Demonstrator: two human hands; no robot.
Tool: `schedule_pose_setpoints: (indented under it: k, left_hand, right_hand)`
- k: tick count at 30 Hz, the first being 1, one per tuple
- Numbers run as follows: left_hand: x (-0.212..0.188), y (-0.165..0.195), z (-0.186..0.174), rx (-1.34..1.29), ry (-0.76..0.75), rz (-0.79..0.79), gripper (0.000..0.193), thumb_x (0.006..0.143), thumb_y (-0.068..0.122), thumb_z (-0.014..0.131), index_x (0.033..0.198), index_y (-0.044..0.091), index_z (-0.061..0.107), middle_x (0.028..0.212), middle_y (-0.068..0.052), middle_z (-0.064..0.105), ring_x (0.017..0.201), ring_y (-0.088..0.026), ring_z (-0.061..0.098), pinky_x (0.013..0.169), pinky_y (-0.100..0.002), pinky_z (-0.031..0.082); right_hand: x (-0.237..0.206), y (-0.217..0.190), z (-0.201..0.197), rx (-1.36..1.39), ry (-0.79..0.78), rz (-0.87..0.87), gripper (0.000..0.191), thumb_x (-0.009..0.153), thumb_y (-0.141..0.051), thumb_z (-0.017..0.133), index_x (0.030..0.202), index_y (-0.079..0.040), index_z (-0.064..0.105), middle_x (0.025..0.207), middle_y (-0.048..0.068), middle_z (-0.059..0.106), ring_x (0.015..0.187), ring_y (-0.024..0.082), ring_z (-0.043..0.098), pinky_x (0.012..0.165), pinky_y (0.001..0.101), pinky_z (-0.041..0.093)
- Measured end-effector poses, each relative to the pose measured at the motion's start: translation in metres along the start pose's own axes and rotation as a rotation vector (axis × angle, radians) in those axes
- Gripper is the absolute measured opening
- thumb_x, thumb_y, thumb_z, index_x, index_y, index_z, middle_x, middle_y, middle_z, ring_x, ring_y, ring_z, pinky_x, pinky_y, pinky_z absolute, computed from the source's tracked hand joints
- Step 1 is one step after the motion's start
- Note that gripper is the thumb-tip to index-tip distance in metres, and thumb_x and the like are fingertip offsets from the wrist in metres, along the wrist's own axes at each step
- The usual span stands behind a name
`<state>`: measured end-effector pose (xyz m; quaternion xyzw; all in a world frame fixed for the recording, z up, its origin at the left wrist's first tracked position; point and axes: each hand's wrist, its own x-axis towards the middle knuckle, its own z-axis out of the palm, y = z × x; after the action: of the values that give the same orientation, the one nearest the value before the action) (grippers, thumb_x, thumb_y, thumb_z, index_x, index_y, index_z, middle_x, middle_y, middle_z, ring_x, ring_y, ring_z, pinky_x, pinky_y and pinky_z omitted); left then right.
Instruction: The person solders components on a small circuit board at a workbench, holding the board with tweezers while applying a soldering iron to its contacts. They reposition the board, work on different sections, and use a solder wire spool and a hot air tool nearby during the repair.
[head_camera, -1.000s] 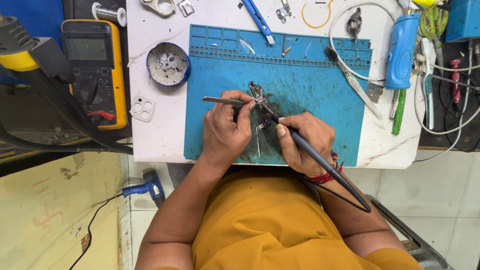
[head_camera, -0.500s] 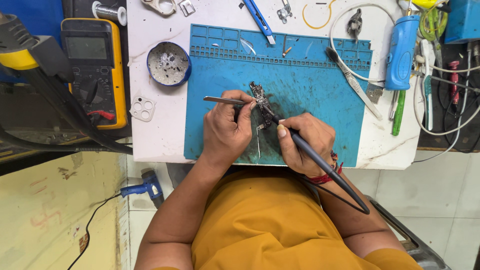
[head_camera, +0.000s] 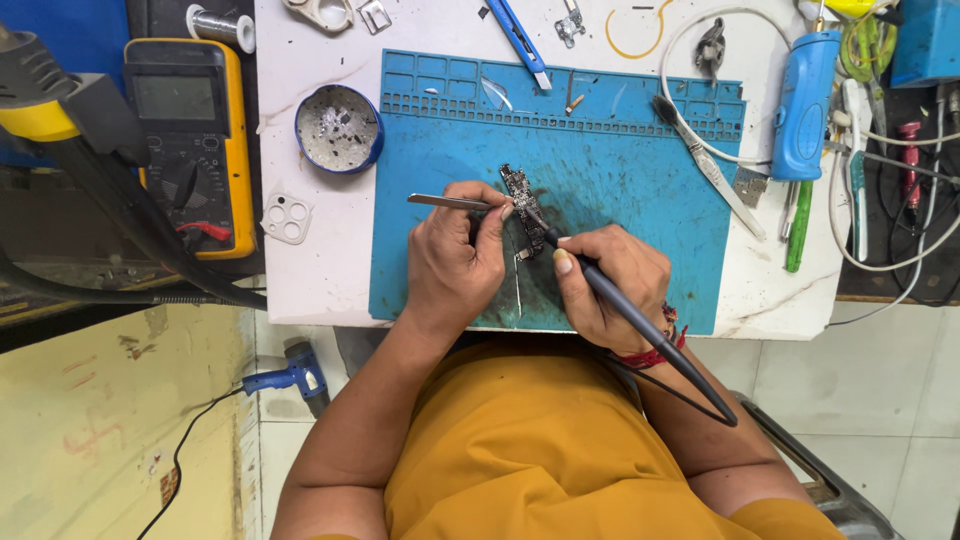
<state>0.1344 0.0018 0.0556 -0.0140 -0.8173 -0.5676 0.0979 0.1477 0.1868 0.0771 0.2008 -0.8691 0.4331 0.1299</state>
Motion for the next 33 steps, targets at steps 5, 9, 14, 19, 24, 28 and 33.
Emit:
schedule_pose_setpoints:
  k: [5, 9, 14, 19, 24, 28, 33]
  left_hand:
    - [0.0005, 0.0006, -0.0007, -0.010, 0.000, 0.000, 0.013, 0.100, 0.005, 0.070, 0.108, 0.008, 0.059, 0.090, -0.007, 0.073, 0.069, -0.019, 0.073, 0.061, -0.031, 0.056]
    - [0.0008, 0.0010, -0.0011, -0.012, 0.004, 0.015, 0.014, 0.100, 0.005, 0.069, 0.108, 0.008, 0.059, 0.091, -0.007, 0.073, 0.072, -0.019, 0.074, 0.063, -0.031, 0.057]
    - [0.0004, 0.0005, -0.0004, -0.006, -0.002, -0.001, 0.013, 0.100, 0.006, 0.070, 0.108, 0.007, 0.059, 0.089, -0.007, 0.072, 0.069, -0.019, 0.073, 0.061, -0.031, 0.055]
    - [0.0002, -0.0001, -0.0004, 0.000, -0.001, -0.009, 0.013, 0.100, 0.006, 0.070, 0.108, 0.008, 0.059, 0.088, -0.006, 0.072, 0.067, -0.018, 0.072, 0.060, -0.031, 0.055]
    - [0.0009, -0.0011, -0.0006, -0.005, -0.004, 0.019, 0.013, 0.101, 0.006, 0.069, 0.109, 0.007, 0.058, 0.091, -0.007, 0.073, 0.072, -0.019, 0.073, 0.063, -0.031, 0.056]
    - [0.0007, -0.0011, -0.0008, 0.009, -0.004, -0.007, 0.013, 0.100, 0.006, 0.070, 0.107, 0.007, 0.060, 0.088, -0.007, 0.072, 0.067, -0.019, 0.071, 0.060, -0.032, 0.055]
    - [0.0011, -0.0014, -0.0005, 0.001, -0.005, 0.004, 0.013, 0.100, 0.006, 0.069, 0.108, 0.007, 0.059, 0.089, -0.007, 0.072, 0.069, -0.019, 0.073, 0.061, -0.032, 0.055]
  right_hand:
    - [-0.0004, 0.0004, -0.0005, -0.016, -0.006, 0.013, 0.008, 0.095, -0.003, 0.072, 0.100, -0.001, 0.066, 0.079, 0.011, 0.066, 0.063, 0.024, 0.063, 0.059, 0.0340, 0.047]
    - [-0.0008, 0.0013, -0.0006, -0.011, 0.001, 0.005, 0.007, 0.095, -0.003, 0.071, 0.097, -0.001, 0.064, 0.078, 0.011, 0.066, 0.064, 0.025, 0.063, 0.060, 0.0346, 0.048]
    - [-0.0008, 0.0020, 0.0007, -0.018, -0.001, -0.019, 0.008, 0.095, -0.004, 0.071, 0.098, -0.001, 0.065, 0.082, 0.012, 0.068, 0.067, 0.026, 0.065, 0.061, 0.0344, 0.049]
    - [-0.0004, 0.0012, 0.0008, -0.004, 0.000, 0.001, 0.007, 0.094, -0.003, 0.071, 0.097, -0.001, 0.065, 0.080, 0.012, 0.068, 0.066, 0.025, 0.065, 0.060, 0.0343, 0.049]
    - [-0.0003, 0.0011, 0.0007, -0.016, 0.006, -0.007, 0.007, 0.093, -0.003, 0.071, 0.096, -0.001, 0.065, 0.080, 0.012, 0.068, 0.065, 0.026, 0.064, 0.060, 0.0346, 0.049]
    - [-0.0008, 0.0014, 0.0014, -0.012, 0.006, -0.003, 0.007, 0.094, -0.003, 0.071, 0.097, -0.001, 0.065, 0.082, 0.012, 0.068, 0.065, 0.025, 0.065, 0.060, 0.0344, 0.049]
    - [-0.0012, 0.0023, 0.0005, -0.007, 0.002, -0.008, 0.007, 0.095, -0.003, 0.071, 0.096, -0.002, 0.064, 0.079, 0.011, 0.067, 0.065, 0.026, 0.064, 0.061, 0.0351, 0.049]
